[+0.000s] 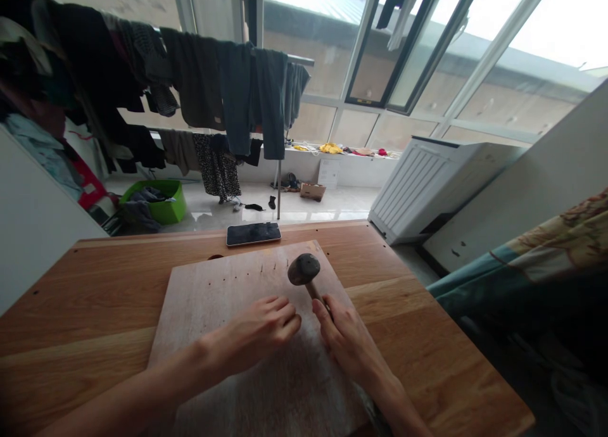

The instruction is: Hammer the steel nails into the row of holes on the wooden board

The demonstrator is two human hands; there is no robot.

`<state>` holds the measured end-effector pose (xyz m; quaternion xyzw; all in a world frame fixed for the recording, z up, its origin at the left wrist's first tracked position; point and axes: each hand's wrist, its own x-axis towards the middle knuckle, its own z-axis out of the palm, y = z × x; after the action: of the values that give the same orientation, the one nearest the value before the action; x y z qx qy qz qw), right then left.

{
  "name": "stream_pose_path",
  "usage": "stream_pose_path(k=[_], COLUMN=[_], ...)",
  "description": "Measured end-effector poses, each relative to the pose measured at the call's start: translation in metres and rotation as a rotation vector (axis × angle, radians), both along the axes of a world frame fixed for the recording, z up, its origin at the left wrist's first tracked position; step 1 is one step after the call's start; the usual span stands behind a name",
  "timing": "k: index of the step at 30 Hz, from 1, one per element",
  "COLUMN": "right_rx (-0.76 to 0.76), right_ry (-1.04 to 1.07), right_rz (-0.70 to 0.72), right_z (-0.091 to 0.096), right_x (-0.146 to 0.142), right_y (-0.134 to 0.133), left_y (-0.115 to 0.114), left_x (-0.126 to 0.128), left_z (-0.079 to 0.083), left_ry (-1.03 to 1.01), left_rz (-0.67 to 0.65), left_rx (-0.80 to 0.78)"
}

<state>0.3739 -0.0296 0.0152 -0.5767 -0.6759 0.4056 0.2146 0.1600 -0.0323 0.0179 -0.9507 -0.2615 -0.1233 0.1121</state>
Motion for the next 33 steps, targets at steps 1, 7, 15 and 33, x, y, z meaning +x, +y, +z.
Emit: stream_pose_path(k=[1,7,15,33], right_rx=[-0.001,-0.004,-0.017,-0.031], right_ry=[-0.002,0.015,0.043,-0.063], right_rz=[0.004,0.014,0.008,0.053], right_z=[0.000,0.001,0.001,0.007], right_x=[0.000,0.000,0.000,-0.009], right_y=[0.000,-0.001,-0.003,-0.004], left_y=[0.001,0.011,0.061,0.068], left_x=[-0.001,-0.013,-0.085,-0.099], left_z=[0.000,0.004,0.012,0.001], left_ry=[0.003,-0.084,-0.646,-0.573], left_rz=[0.005,0.009,0.234,0.286], left_rx=[-0.033,-0.173,-0.520,-0.611])
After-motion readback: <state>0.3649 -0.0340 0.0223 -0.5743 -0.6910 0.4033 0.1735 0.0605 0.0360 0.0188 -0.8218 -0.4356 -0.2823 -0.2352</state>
